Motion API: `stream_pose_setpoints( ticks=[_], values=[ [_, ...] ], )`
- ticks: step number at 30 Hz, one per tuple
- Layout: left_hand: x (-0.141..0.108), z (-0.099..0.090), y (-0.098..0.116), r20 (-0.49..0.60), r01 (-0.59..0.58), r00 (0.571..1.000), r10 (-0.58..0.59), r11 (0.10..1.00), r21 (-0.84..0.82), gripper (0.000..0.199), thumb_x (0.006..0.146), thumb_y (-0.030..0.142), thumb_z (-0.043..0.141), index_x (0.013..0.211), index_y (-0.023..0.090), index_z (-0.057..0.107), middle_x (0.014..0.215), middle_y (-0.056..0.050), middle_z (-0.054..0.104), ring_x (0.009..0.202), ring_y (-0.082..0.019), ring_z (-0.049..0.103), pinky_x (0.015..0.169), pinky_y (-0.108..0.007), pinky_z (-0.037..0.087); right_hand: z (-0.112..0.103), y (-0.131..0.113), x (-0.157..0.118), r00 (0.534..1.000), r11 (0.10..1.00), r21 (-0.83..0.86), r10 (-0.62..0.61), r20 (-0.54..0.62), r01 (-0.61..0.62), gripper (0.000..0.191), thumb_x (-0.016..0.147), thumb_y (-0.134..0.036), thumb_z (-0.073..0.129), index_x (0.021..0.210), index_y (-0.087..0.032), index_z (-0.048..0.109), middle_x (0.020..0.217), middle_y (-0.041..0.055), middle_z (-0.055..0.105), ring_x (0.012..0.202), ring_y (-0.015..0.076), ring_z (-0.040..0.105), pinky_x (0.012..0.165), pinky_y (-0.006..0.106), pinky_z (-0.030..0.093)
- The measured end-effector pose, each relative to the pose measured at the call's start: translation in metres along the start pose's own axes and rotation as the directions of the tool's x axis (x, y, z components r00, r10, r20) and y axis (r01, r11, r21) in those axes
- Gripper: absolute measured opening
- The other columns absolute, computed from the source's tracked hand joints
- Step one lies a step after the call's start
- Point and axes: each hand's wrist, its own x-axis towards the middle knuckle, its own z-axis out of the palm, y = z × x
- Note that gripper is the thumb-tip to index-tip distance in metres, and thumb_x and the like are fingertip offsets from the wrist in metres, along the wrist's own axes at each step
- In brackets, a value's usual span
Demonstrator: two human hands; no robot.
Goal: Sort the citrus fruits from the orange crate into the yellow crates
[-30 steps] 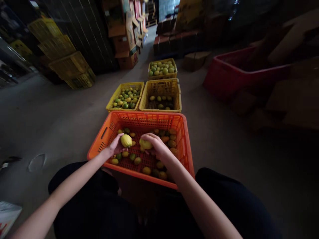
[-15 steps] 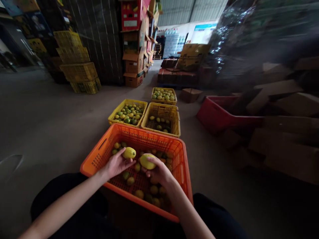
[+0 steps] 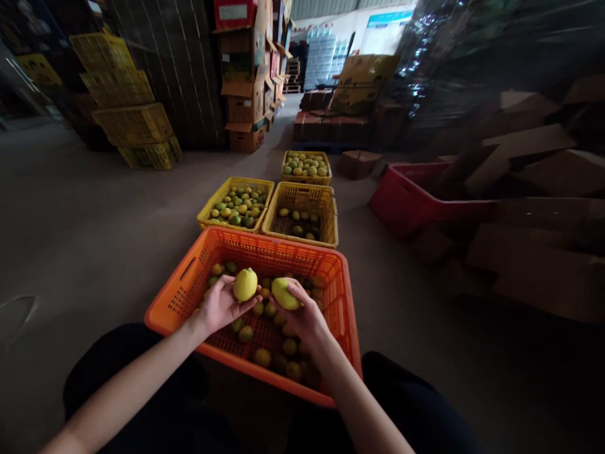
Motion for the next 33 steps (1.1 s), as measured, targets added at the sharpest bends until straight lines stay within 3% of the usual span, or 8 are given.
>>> stream_pose_setpoints(
  ticks=[2,6,14,21,24,27,30,33],
  values=[
    [0.002,0.003,0.002,-0.011,0.008,1.000,-0.008,1.000,0.012,0.031,0.085,0.032,0.043,0.097,0.009,0.061,0.082,-0.013,0.067,0.069,-0.019,0.065,0.061,-0.028,0.052,0.002,-0.003,0.000,0.999,0.998,0.063,-0.003,-0.045,0.006,0.019,0.066,-0.017,0.068,0.084,-0.019,0.060,0.082,0.0004,0.070,0.077,0.0162,0.067,0.073,0.030,0.057],
    [0.007,0.004,0.001,0.027,0.033,0.999,-0.034,0.999,0.027,0.045,0.086,0.046,0.042,0.093,0.006,0.061,0.069,-0.010,0.064,0.055,-0.015,0.060,0.051,-0.025,0.050,0.005,-0.003,0.003,0.978,0.989,0.070,0.141,-0.153,-0.132,0.012,0.074,-0.030,0.062,0.076,-0.019,0.057,0.066,0.0018,0.068,0.060,0.0155,0.065,0.051,0.025,0.055],
    [0.009,-0.002,0.003,-0.077,-0.002,0.997,0.009,0.995,0.096,0.038,0.088,0.035,0.038,0.091,0.006,0.063,0.069,-0.011,0.065,0.050,-0.012,0.058,0.045,-0.021,0.048,0.007,0.008,0.006,0.957,0.966,-0.027,0.250,-0.145,-0.256,0.023,0.084,-0.032,0.050,0.071,-0.016,0.058,0.058,0.0045,0.066,0.042,0.0130,0.059,0.033,0.021,0.045],
    [0.001,-0.008,0.010,-0.214,0.003,0.977,0.015,0.996,0.085,0.033,0.083,0.038,0.047,0.088,0.008,0.062,0.067,-0.006,0.063,0.043,-0.012,0.056,0.034,-0.018,0.042,0.000,0.013,0.004,0.944,0.935,-0.170,0.325,0.058,-0.311,0.043,0.088,-0.043,0.039,0.073,-0.010,0.063,0.053,0.0064,0.063,0.038,0.0123,0.055,0.032,0.019,0.039],
    [0.000,-0.012,0.014,-0.160,0.044,0.986,-0.040,0.999,0.025,0.033,0.082,0.038,0.048,0.084,0.008,0.062,0.064,-0.005,0.061,0.039,-0.008,0.050,0.030,-0.015,0.037,0.003,0.013,0.000,0.949,0.952,-0.163,0.281,0.142,-0.258,0.039,0.085,-0.043,0.044,0.081,-0.011,0.065,0.061,0.0059,0.065,0.037,0.0102,0.053,0.030,0.018,0.035],
    [0.002,-0.015,0.015,-0.086,0.036,0.995,-0.042,0.997,-0.067,0.032,0.083,0.035,0.046,0.084,0.007,0.062,0.065,-0.006,0.060,0.047,-0.009,0.054,0.038,-0.016,0.044,0.006,0.013,-0.002,0.953,0.967,-0.175,0.222,0.205,-0.187,0.036,0.083,-0.041,0.046,0.085,-0.011,0.065,0.064,0.0065,0.066,0.033,0.0088,0.048,0.028,0.018,0.031],
    [0.002,-0.016,0.015,-0.060,0.005,0.998,-0.015,0.986,-0.167,0.027,0.083,0.029,0.045,0.088,0.009,0.062,0.070,-0.007,0.061,0.060,-0.012,0.060,0.049,-0.018,0.050,0.007,0.014,-0.001,0.954,0.965,-0.193,0.219,0.206,-0.179,0.036,0.083,-0.039,0.044,0.083,-0.010,0.066,0.060,0.0073,0.065,0.030,0.0085,0.045,0.026,0.018,0.027],
    [0.002,-0.015,0.016,-0.044,-0.007,0.999,-0.002,0.980,-0.199,0.021,0.083,0.024,0.046,0.094,0.015,0.062,0.079,-0.005,0.064,0.063,-0.013,0.061,0.048,-0.019,0.050,0.006,0.015,0.000,0.955,0.967,-0.165,0.227,0.192,-0.196,0.038,0.083,-0.039,0.042,0.082,-0.009,0.066,0.057,0.0092,0.064,0.032,0.0098,0.047,0.026,0.017,0.027]
  ],
)
